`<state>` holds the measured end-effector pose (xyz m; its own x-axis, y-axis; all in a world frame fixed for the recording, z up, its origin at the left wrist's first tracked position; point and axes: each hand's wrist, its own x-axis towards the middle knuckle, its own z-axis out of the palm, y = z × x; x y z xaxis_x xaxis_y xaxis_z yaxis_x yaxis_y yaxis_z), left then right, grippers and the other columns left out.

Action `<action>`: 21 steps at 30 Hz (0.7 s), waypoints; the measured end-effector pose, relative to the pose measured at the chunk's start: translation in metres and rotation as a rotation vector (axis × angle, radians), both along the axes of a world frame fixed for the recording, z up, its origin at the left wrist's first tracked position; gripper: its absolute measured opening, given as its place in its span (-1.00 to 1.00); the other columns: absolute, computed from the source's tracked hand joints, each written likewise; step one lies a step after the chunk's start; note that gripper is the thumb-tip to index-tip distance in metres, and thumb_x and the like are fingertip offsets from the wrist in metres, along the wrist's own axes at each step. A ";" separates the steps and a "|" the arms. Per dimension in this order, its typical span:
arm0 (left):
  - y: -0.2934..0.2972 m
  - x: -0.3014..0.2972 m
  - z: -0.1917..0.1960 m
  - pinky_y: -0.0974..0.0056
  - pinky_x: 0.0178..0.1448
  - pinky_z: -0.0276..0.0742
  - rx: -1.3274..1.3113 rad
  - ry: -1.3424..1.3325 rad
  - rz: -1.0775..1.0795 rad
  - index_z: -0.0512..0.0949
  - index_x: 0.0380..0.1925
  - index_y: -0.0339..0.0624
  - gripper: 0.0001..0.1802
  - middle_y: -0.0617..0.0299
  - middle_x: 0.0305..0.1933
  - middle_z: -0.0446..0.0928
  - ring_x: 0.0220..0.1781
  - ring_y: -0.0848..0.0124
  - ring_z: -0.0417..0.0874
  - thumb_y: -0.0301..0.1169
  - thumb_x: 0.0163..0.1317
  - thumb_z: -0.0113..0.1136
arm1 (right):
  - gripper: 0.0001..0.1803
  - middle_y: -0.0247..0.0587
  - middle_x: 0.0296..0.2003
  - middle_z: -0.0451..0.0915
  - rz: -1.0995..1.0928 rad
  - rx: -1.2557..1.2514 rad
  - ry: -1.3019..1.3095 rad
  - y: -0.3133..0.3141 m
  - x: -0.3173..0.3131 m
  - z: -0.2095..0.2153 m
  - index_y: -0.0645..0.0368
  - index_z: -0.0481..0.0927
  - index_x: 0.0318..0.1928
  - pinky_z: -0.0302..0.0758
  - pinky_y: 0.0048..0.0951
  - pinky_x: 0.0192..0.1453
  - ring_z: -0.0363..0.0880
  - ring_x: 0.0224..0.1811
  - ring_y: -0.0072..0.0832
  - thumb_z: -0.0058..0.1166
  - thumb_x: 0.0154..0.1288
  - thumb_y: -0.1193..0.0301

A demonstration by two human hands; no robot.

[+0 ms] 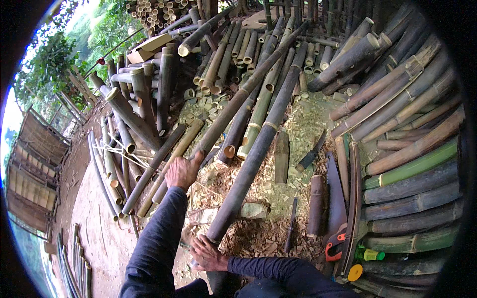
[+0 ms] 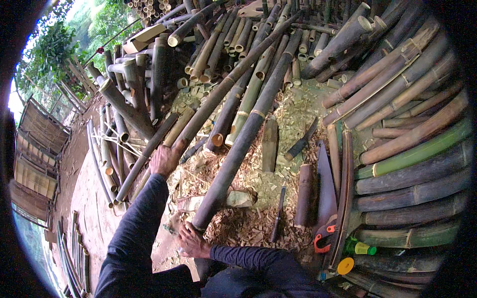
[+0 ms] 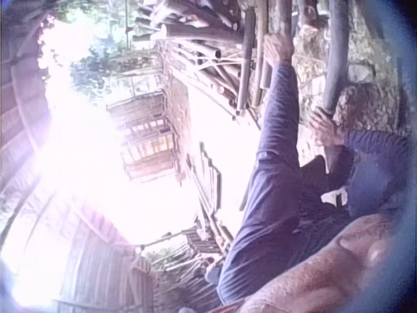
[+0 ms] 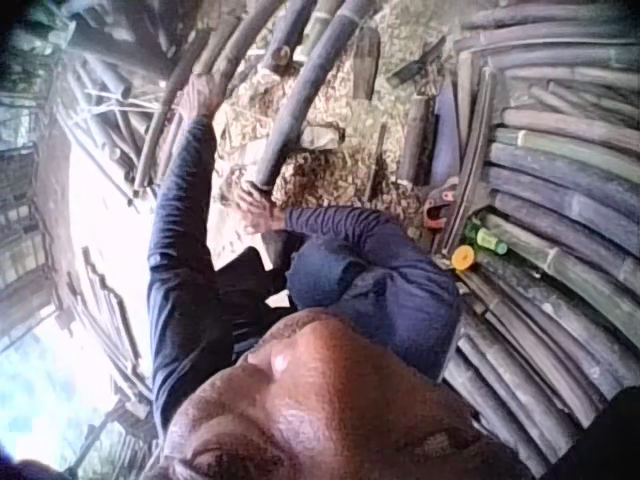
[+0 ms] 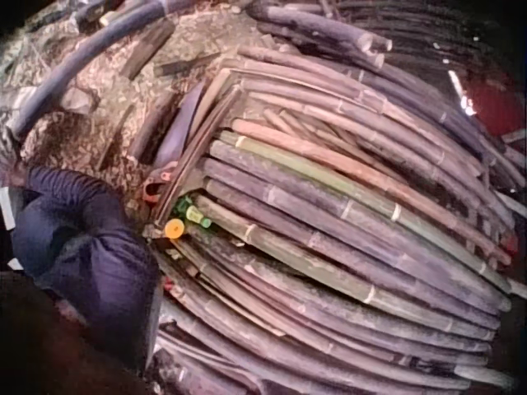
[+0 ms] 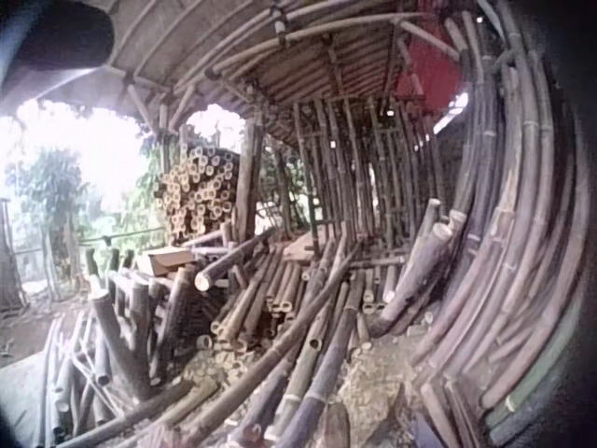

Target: The person selects a long bamboo pole from a pile and uses a hand saw to cut it into smaller sections. They then use a knife to split and shape the cut pieces, working on the ground surrounded by bamboo debris.

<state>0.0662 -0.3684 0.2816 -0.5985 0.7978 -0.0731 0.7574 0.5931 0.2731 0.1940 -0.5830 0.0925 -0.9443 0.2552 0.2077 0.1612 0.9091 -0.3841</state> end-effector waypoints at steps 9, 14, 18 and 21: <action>-0.028 0.006 -0.032 -0.07 0.22 0.56 -0.048 -0.087 0.066 0.66 -0.10 -0.55 0.04 -0.42 -0.01 0.65 0.11 -0.19 0.70 0.44 0.16 -0.03 | -0.69 -0.06 -0.17 0.62 0.241 0.003 -0.048 -0.040 -0.037 0.006 0.20 0.68 -0.17 0.11 0.41 0.49 0.52 0.16 -0.12 0.02 0.30 0.24; -0.036 0.012 -0.024 -0.08 0.19 0.55 -0.039 -0.143 0.076 0.67 -0.11 -0.55 0.03 -0.41 0.00 0.64 0.10 -0.16 0.70 0.44 0.15 0.00 | -0.67 0.05 0.04 0.54 -0.039 0.114 0.175 -0.026 -0.018 -0.010 0.21 0.63 -0.03 0.03 0.40 0.53 0.38 0.36 -0.03 0.03 0.28 0.31; -0.057 0.006 -0.024 -0.07 0.14 0.57 -0.057 -0.165 0.031 0.68 -0.19 -0.55 0.01 -0.43 -0.04 0.65 0.05 -0.16 0.72 0.43 0.15 0.01 | -0.54 0.21 0.25 0.42 -0.188 0.214 0.102 0.040 0.028 0.000 0.21 0.57 0.17 0.02 0.43 0.51 0.26 0.46 0.07 -0.01 0.34 0.27; -0.075 -0.010 -0.034 -0.09 0.15 0.56 -0.032 -0.148 0.057 0.68 -0.19 -0.55 0.05 -0.47 -0.04 0.63 0.06 -0.20 0.71 0.47 0.16 -0.02 | -0.37 0.24 0.43 0.28 -0.415 0.373 -0.350 0.108 0.061 0.014 0.15 0.40 0.42 -0.13 0.48 0.54 0.21 0.51 0.11 0.06 0.39 0.24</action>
<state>0.0560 -0.4432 0.2474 -0.6232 0.7590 -0.1885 0.6756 0.6439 0.3591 0.2548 -0.4747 0.1062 -0.8111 0.5827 0.0515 0.5849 0.8067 0.0838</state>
